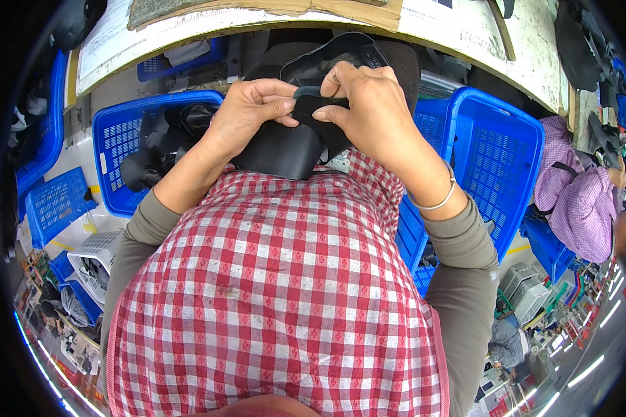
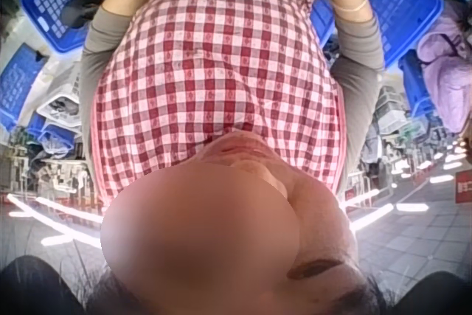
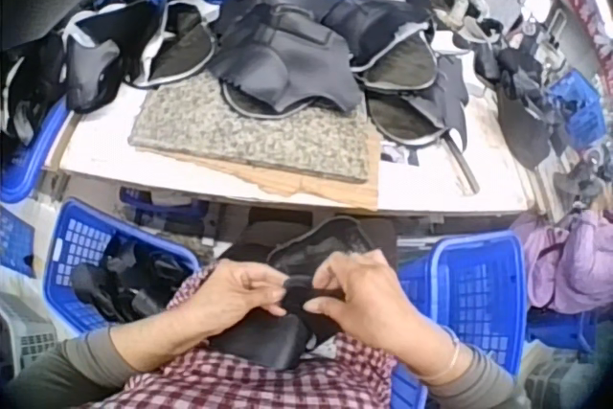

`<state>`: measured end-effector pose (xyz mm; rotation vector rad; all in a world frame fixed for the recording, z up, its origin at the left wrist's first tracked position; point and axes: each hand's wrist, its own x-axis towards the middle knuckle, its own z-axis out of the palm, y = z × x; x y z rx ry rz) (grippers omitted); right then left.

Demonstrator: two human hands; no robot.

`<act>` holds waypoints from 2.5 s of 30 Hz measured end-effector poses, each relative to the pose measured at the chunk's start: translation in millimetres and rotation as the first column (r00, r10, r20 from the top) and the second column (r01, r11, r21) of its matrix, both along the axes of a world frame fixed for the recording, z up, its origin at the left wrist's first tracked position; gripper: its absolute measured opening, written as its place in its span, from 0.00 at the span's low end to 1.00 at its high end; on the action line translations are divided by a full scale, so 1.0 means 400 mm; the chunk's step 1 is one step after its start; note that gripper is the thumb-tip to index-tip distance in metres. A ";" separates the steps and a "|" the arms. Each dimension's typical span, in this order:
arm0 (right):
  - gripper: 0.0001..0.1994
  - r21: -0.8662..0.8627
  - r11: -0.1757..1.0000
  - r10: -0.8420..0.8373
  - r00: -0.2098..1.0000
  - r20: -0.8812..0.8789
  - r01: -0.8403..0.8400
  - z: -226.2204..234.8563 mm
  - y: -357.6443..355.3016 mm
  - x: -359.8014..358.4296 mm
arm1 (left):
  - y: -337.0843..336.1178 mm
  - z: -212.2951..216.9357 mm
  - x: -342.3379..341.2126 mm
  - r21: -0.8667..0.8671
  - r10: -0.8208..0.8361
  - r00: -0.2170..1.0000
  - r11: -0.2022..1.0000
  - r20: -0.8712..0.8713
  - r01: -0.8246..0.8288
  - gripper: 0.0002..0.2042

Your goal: The person repeatedly picks up black shoe uppers and white insoles from a workbench, aligns them, and presses the insole into the upper by hand. The person turns each assembled unit over to check the fit and then places it into a blue basket. The process repeats for multiple units throughout the clip.

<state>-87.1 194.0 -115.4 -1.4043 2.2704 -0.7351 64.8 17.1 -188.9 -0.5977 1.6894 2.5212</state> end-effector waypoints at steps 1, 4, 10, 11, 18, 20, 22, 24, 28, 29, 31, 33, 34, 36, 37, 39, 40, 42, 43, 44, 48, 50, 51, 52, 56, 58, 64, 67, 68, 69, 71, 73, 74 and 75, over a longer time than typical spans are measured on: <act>0.15 -0.008 1.000 0.006 1.000 0.015 -0.006 0.002 0.000 -0.001 | 0.004 -0.001 0.001 0.015 0.019 1.000 1.000 -0.011 -0.019 0.11; 0.15 0.037 0.999 -0.003 0.998 0.066 0.000 0.000 -0.006 -0.007 | 0.011 -0.003 0.002 -0.027 0.016 1.000 1.000 0.011 -0.016 0.11; 0.17 0.071 0.997 -0.006 0.985 0.171 -0.006 -0.029 -0.025 -0.033 | 0.010 -0.013 -0.001 -0.069 0.015 1.000 0.997 -0.008 -0.016 0.10; 0.17 0.061 0.998 0.000 0.988 0.157 -0.009 -0.032 -0.026 -0.034 | 0.010 -0.014 -0.001 -0.056 0.015 1.000 0.998 -0.026 -0.016 0.10; 0.16 0.086 0.996 -0.015 0.986 0.165 0.001 -0.030 -0.026 -0.034 | 0.012 -0.016 0.004 -0.021 0.034 0.998 0.999 -0.043 -0.035 0.10; 0.16 0.075 0.997 -0.010 0.988 0.154 -0.002 -0.029 -0.027 -0.034 | 0.013 -0.018 0.004 -0.011 0.035 0.998 0.999 -0.043 -0.036 0.10; 0.16 0.063 0.998 -0.019 0.985 0.173 0.008 -0.030 -0.028 -0.034 | 0.014 -0.022 0.003 -0.005 0.044 0.999 0.999 -0.029 -0.044 0.10; 0.16 0.123 0.992 -0.061 0.976 0.210 0.035 -0.034 -0.028 -0.034 | 0.013 -0.025 0.003 0.022 0.042 0.999 0.999 -0.026 -0.042 0.10; 0.17 0.100 0.995 0.016 1.000 0.015 -0.017 -0.052 -0.026 -0.030 | 0.009 -0.026 0.005 0.076 0.034 0.999 0.997 -0.028 -0.032 0.09; 0.17 0.097 0.995 0.009 1.000 -0.002 -0.009 -0.055 -0.025 -0.029 | 0.008 -0.025 0.005 0.071 0.031 1.000 0.997 -0.008 -0.030 0.09; 0.17 0.121 0.993 0.008 1.000 0.002 -0.009 -0.062 -0.025 -0.020 | 0.006 -0.024 -0.001 0.035 0.034 0.998 0.999 0.053 -0.036 0.09; 0.16 0.062 0.998 0.028 0.996 -0.087 -0.023 -0.066 -0.028 -0.008 | 0.005 -0.023 -0.010 -0.029 -0.040 0.999 0.999 0.014 0.040 0.08; 0.16 0.015 0.999 0.039 0.989 -0.140 -0.038 -0.064 -0.027 -0.007 | 0.005 -0.023 -0.014 -0.067 -0.085 0.996 0.994 0.000 0.084 0.08; 0.17 -0.046 0.998 0.036 0.978 -0.204 -0.046 -0.058 -0.024 -0.007 | 0.002 -0.022 -0.020 -0.092 -0.061 0.998 0.994 0.024 0.063 0.07; 0.17 -0.050 0.995 0.072 0.972 -0.225 -0.086 -0.052 -0.019 -0.014 | 0.000 -0.021 -0.019 -0.093 -0.047 0.999 0.995 -0.023 0.045 0.06; 0.19 -0.067 0.993 -0.113 0.965 -0.238 0.100 -0.037 -0.001 -0.040 | -0.007 -0.018 -0.013 -0.135 -0.014 0.998 0.991 0.057 0.021 0.06; 0.20 -0.006 0.976 -0.214 0.952 -0.217 0.217 -0.033 0.009 -0.053 | -0.011 -0.015 -0.008 -0.169 0.022 0.991 0.986 0.133 0.001 0.06; 0.21 0.050 0.972 -0.237 0.951 0.201 0.231 -0.024 0.039 -0.062 | -0.020 -0.008 0.002 -0.173 0.011 0.998 0.985 0.054 -0.001 0.06; 0.21 0.031 0.968 -0.249 0.938 0.242 0.249 -0.027 0.048 -0.059 | -0.028 -0.005 0.003 -0.189 -0.011 0.999 0.982 0.041 0.019 0.06; 0.20 0.069 0.960 -0.279 0.912 0.300 0.271 -0.032 0.055 -0.053 | -0.031 -0.001 0.004 -0.212 -0.039 0.998 0.976 0.046 0.048 0.06; 0.19 0.014 0.969 -0.243 0.933 0.267 0.248 -0.054 0.056 -0.030 | -0.050 0.006 -0.033 -0.192 -0.177 0.984 0.966 0.002 0.174 0.11; 0.19 -0.001 0.972 -0.226 0.938 0.263 0.235 -0.057 0.052 -0.024 | -0.050 0.008 -0.060 -0.220 -0.271 0.961 0.935 0.060 0.278 0.15; 0.19 -0.008 0.973 -0.221 0.940 0.258 0.231 -0.056 0.051 -0.023 | -0.048 0.009 -0.072 -0.220 -0.308 0.949 0.923 0.071 0.316 0.16; 0.19 -0.002 0.974 -0.220 0.943 0.251 0.227 -0.053 0.050 -0.024 | -0.046 0.010 -0.083 -0.225 -0.345 0.937 0.910 0.061 0.349 0.17; 0.20 -0.005 0.983 -0.179 0.965 0.194 0.183 -0.043 0.053 -0.025 | -0.031 0.021 -0.109 -0.229 -0.444 0.890 0.861 0.098 0.455 0.16; 0.20 -0.016 0.987 -0.155 0.971 0.182 0.160 -0.043 0.054 -0.024 | -0.023 0.028 -0.112 -0.220 -0.433 0.896 0.869 0.096 0.444 0.14; 0.19 -0.056 0.989 -0.130 0.981 0.141 0.139 -0.050 0.051 -0.027 | 0.008 0.039 -0.101 -0.198 -0.295 0.940 0.924 0.174 0.327 0.12; 0.18 -0.027 0.989 -0.139 0.975 0.171 0.146 -0.054 0.050 -0.028 | 0.028 0.042 -0.093 -0.206 -0.208 0.963 0.948 0.170 0.242 0.10; 0.18 -0.020 0.989 -0.144 0.974 0.176 0.150 -0.056 0.051 -0.028 | 0.034 0.043 -0.090 -0.220 -0.178 0.968 0.952 0.175 0.215 0.09; 0.17 -0.023 0.988 -0.144 0.973 0.181 0.151 -0.057 0.051 -0.028 | 0.039 0.044 -0.088 -0.268 -0.169 0.972 0.941 0.161 0.208 0.10; 0.17 -0.019 0.987 -0.154 0.973 0.174 0.160 -0.060 0.053 -0.027 | 0.046 0.046 -0.083 -0.378 -0.139 0.978 0.906 0.157 0.190 0.11; 0.17 -0.015 0.985 -0.168 0.972 0.163 0.173 -0.063 0.055 -0.026 | 0.048 0.045 -0.081 -0.461 -0.147 0.981 0.867 0.126 0.189 0.10; 0.17 -0.008 0.983 -0.178 0.971 0.157 0.182 -0.063 0.056 -0.026 | 0.048 0.043 -0.081 -0.502 -0.160 0.982 0.844 0.099 0.188 0.09; 0.18 0.001 0.980 -0.196 0.968 0.159 0.199 -0.063 0.057 -0.024 | 0.048 0.040 -0.080 -0.496 -0.159 0.982 0.847 0.105 0.190 0.10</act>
